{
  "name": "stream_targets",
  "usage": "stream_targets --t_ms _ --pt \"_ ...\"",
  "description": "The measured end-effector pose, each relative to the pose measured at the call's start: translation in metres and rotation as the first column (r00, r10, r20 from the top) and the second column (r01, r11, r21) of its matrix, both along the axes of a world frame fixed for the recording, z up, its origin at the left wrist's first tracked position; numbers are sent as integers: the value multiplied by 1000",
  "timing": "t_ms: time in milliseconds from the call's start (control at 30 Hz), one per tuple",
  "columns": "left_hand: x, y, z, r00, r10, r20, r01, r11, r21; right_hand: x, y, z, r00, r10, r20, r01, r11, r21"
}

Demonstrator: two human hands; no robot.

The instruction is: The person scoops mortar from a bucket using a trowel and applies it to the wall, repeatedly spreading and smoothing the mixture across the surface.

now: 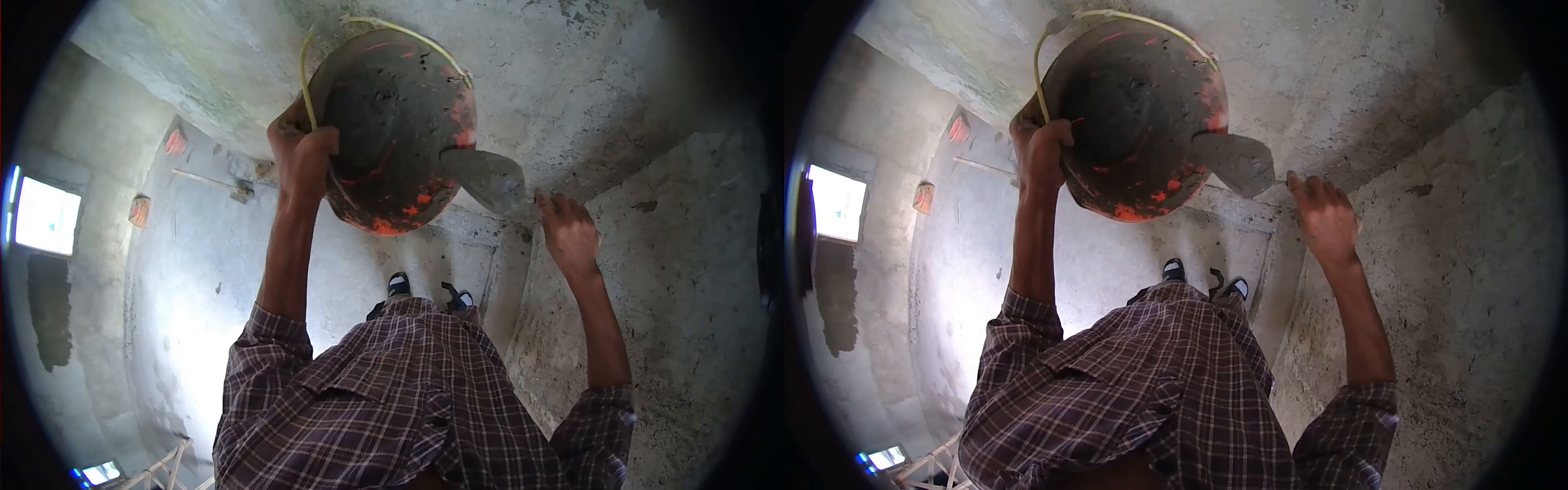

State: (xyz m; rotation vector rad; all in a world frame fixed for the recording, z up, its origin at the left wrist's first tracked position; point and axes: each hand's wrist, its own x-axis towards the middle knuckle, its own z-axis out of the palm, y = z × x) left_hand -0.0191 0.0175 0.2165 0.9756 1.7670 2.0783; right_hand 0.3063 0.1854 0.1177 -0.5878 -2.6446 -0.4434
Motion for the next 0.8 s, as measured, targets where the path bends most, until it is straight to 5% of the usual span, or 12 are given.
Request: stream_targets --t_ms 200,367,433,567,633,667,733,800 --pt "-1 4 -8 999 -4 46 5 1000 -15 -3 -46 4 982 118 146 -72 956 -284" --pt "-3 10 -30 1000 -17 -8 17 1000 -10 -17 -82 -4 981 159 113 -56 782 -621" --pt "-1 4 -28 995 -17 97 26 995 -99 -28 -94 -15 984 154 88 -52 725 -686" --pt "-6 -5 -47 988 -66 143 91 980 -177 -47 -109 -13 993 111 -28 -86 559 -825" --pt "-12 -8 -51 984 -96 153 122 979 -165 -53 -101 -12 998 -30 -63 -53 259 -965" --pt "-13 -10 -53 973 -123 195 152 978 -144 -56 -95 -8 997 -30 -65 -56 256 -965" --pt "-17 -10 -54 961 -160 225 190 974 -121 -67 -82 3 993 -47 -104 -55 598 -799" --pt "-16 -7 -55 936 -191 297 226 970 -87 -76 -72 10 995 -44 -90 -37 672 -740"
